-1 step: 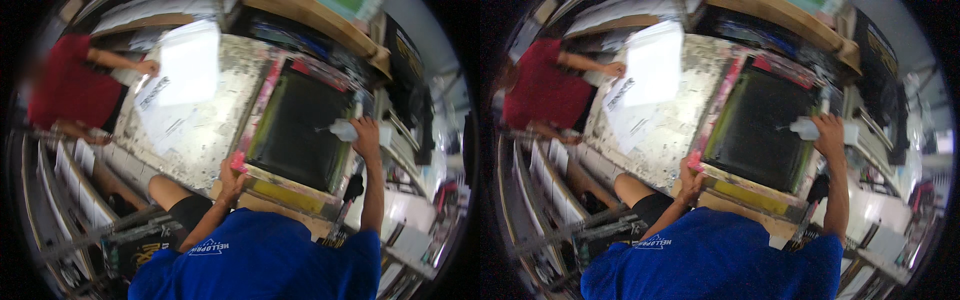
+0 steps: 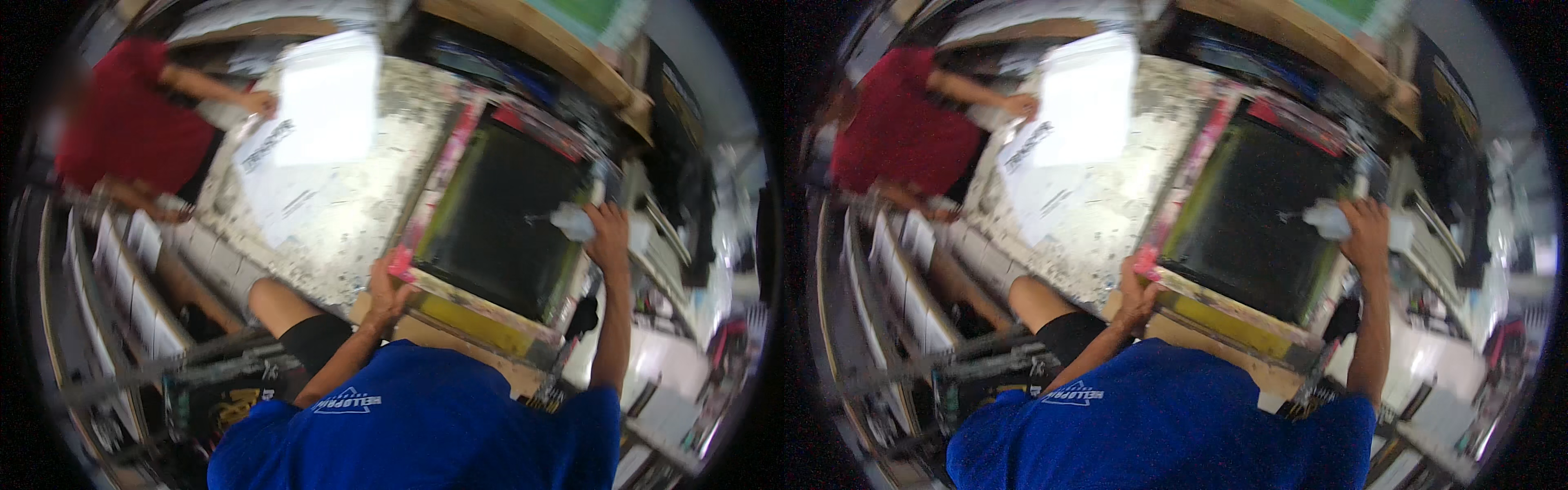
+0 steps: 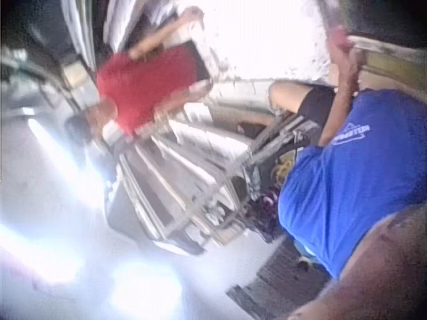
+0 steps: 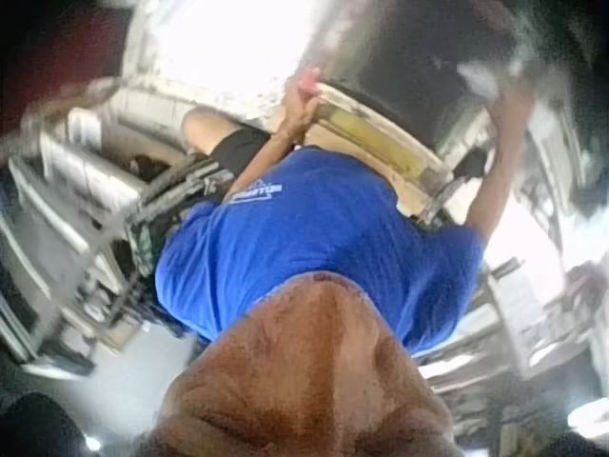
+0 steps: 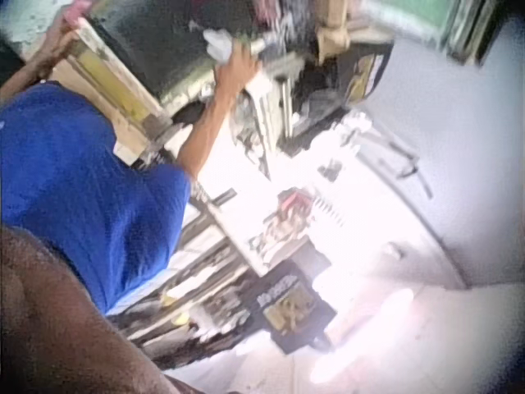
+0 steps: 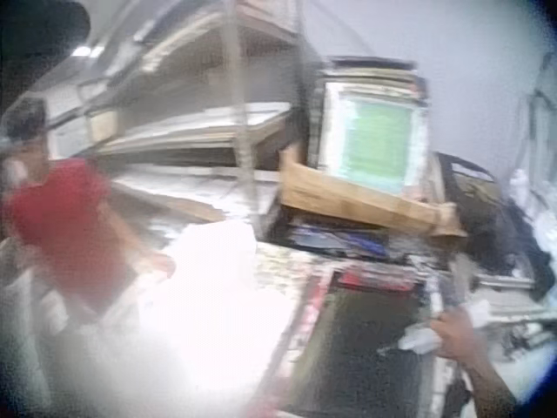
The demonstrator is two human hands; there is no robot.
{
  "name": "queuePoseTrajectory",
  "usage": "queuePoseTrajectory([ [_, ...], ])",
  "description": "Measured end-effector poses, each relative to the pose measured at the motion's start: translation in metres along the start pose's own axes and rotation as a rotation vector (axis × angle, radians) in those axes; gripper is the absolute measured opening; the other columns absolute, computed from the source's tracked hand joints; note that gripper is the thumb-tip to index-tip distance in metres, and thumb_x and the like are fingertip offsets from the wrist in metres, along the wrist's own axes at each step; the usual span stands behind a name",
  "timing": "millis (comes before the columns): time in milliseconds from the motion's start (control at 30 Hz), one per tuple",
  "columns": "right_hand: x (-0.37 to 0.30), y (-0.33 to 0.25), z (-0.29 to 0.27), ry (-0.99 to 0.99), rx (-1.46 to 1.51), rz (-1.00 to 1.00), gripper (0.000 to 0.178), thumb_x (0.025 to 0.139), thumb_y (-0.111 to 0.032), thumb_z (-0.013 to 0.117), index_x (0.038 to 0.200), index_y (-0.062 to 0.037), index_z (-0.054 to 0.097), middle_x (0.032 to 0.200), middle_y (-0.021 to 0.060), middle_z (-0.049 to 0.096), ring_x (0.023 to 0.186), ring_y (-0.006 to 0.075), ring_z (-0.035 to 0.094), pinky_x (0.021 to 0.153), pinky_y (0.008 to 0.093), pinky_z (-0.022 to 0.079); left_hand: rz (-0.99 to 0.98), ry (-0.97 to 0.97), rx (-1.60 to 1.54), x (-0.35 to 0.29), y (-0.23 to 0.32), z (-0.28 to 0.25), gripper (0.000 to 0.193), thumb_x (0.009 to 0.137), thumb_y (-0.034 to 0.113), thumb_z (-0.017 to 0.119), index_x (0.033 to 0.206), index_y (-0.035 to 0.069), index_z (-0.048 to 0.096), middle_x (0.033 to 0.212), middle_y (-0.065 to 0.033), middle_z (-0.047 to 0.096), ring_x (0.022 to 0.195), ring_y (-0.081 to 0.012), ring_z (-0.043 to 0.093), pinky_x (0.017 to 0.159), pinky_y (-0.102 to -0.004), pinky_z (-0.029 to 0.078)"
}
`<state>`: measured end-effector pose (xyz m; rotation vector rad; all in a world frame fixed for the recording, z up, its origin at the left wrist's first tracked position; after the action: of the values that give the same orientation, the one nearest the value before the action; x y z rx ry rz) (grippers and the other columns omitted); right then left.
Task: The person performs screen printing on sheets of paper using a squeegee and a screen frame, moving the printed sheets to a pile and placing new sheets onto the printing board.
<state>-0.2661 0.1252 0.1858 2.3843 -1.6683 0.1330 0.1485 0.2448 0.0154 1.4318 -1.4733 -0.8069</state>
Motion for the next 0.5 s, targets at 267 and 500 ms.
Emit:
queuePoseTrajectory([
  [267, -0.012, -0.014, 0.0, -0.156, 0.085, 0.077, 0.052, 0.051, 0.002, 0.061, 0.103, -0.0014, 0.058, 0.097, 0.0185, 0.055, 0.099, 0.0418, 0.052, 0.095, 0.0499, 0.039, 0.108, -0.034, 0.131, 0.003, 0.004, -0.002, 0.093, 0.074, 0.049, 0.081, 0.143, -0.001, 0.044, 0.126, -0.0224, 0.055, 0.116, -0.0418, 0.051, 0.103, -0.0481, 0.04],
  [500, -0.01, 0.005, 0.007, -0.061, 0.077, 0.025, 0.048, 0.061, -0.008, 0.058, 0.109, -0.0018, 0.059, 0.099, 0.0203, 0.057, 0.104, 0.0443, 0.053, 0.097, 0.0515, 0.039, 0.036, -0.062, 0.099, -0.002, -0.006, 0.003, 0.098, 0.075, 0.057, 0.078, 0.147, 0.001, 0.042, 0.132, -0.022, 0.052, 0.122, -0.0406, 0.049, 0.106, -0.0475, 0.038],
])
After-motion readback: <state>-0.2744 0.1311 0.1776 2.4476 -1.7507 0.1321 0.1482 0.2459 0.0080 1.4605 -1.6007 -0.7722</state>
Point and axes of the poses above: each hand's wrist, its own x-axis towards the middle knuckle, its own z-axis out of the palm, y = z × x, the point moved 10 cm from there along x, towards the middle knuckle
